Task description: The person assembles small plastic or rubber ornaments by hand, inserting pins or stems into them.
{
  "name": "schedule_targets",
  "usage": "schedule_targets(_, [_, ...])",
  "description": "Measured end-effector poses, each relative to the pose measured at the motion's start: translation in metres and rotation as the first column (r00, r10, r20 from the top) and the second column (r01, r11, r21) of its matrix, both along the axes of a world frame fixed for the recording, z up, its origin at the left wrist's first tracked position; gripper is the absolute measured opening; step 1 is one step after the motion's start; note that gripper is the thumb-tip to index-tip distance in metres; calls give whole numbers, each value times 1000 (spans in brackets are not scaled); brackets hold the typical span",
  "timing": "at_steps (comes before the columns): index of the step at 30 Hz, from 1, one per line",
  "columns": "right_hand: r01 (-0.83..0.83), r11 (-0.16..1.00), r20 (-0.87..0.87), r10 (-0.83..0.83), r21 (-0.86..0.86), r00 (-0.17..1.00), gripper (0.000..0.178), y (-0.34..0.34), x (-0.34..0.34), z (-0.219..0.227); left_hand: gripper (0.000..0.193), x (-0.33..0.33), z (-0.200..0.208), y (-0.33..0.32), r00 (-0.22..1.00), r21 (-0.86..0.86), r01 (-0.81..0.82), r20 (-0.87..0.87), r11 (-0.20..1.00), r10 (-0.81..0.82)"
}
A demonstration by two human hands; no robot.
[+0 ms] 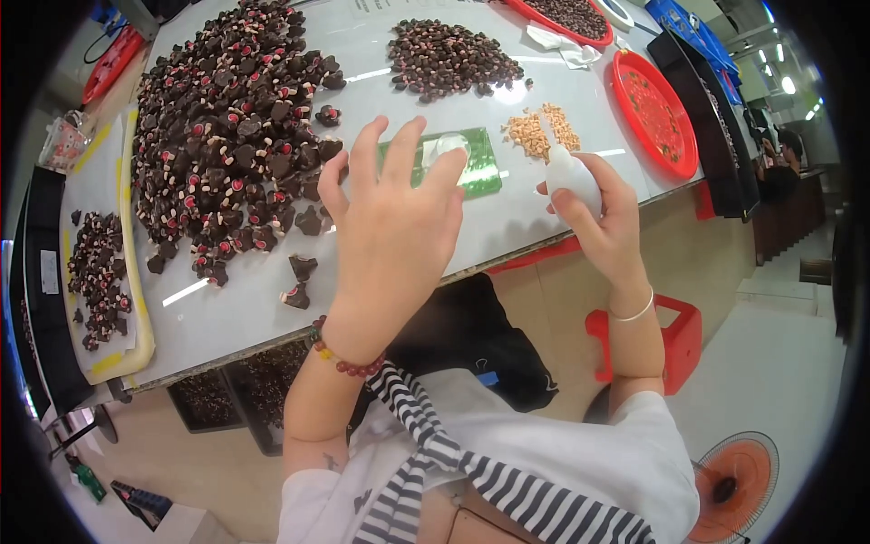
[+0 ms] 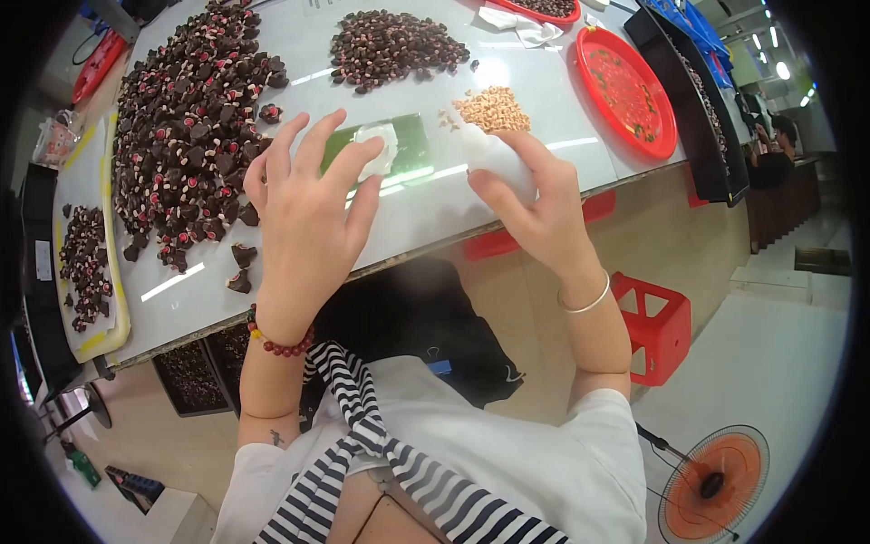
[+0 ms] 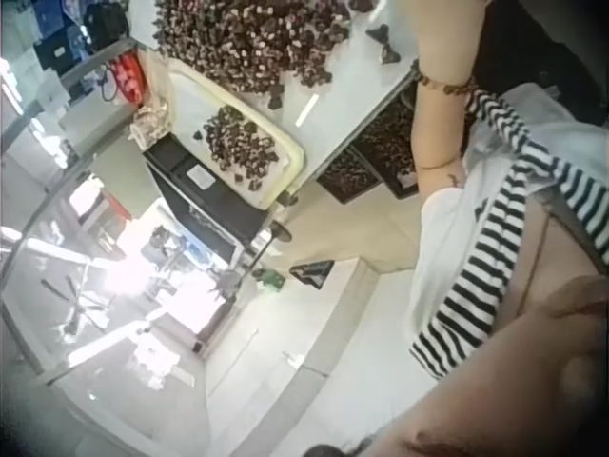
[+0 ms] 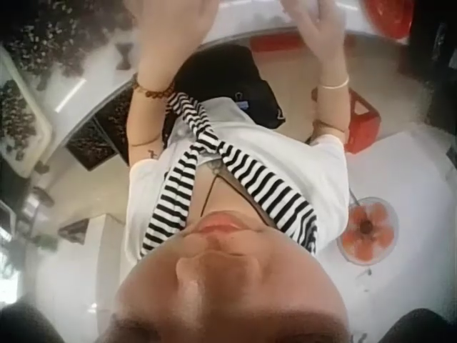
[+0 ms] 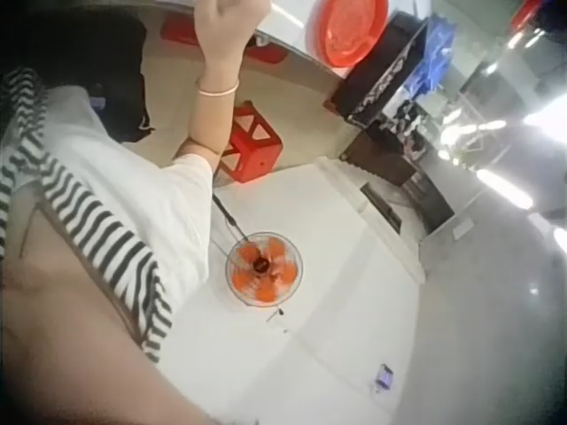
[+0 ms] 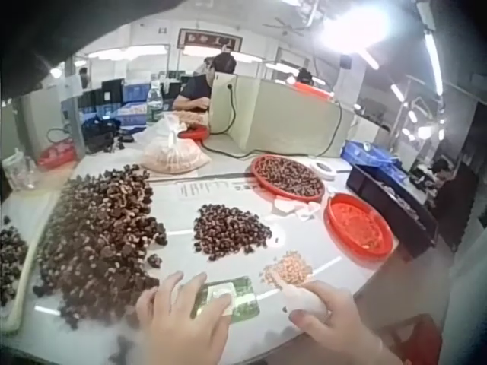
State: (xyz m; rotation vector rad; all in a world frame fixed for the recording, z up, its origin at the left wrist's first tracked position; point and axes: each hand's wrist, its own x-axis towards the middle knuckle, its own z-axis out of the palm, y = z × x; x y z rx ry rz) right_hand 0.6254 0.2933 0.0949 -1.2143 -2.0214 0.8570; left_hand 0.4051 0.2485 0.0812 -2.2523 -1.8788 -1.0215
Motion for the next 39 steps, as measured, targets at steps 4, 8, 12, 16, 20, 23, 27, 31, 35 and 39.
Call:
schedule_targets(4, [-46, 993, 135, 32, 107, 990, 27, 5, -4, 9, 27, -1, -3, -1, 999, -19, 28, 29, 999, -27])
schedule_targets(8, [-131, 943, 311, 30, 307, 950, 30, 11, -11, 13, 35, -6, -2, -9, 988, -12, 31, 152, 999, -29])
schedule_targets(12, [-233, 827, 463, -37, 511, 886, 32, 21, -17, 15, 42, -26, 8, -35, 991, 108, -91, 110, 990, 79])
schedule_targets(16, [-292, 732, 504, -81, 616, 860, 37, 30, -18, 19, 43, -58, -5, -68, 978, 25, -199, 64, 980, 197])
schedule_targets(20, [-346, 645, 579, -185, 681, 794, 45, 32, -23, 27, 42, -69, -28, -78, 935, -54, -275, 216, 960, 280])
schedule_targets(23, [-396, 582, 606, -220, 710, 764, 48, 34, -26, 32, 43, -70, -32, -74, 955, -12, -281, 100, 960, 281])
schedule_targets(27, [-442, 508, 614, -241, 740, 751, 51, 35, -28, 34, 44, -71, -35, -70, 954, 46, -288, -75, 956, 291])
schedule_targets(31, [-464, 482, 624, -249, 743, 741, 52, 34, -32, 36, 43, -70, -40, -70, 947, 43, -308, -85, 951, 310])
schedule_targets(35, [-484, 438, 622, -260, 758, 739, 52, 34, -32, 36, 43, -70, -41, -71, 945, 37, -317, -71, 948, 319])
schedule_targets(39, [-495, 420, 622, -255, 761, 740, 49, 32, -34, 39, 42, -70, -42, -72, 946, 52, -315, -70, 948, 318])
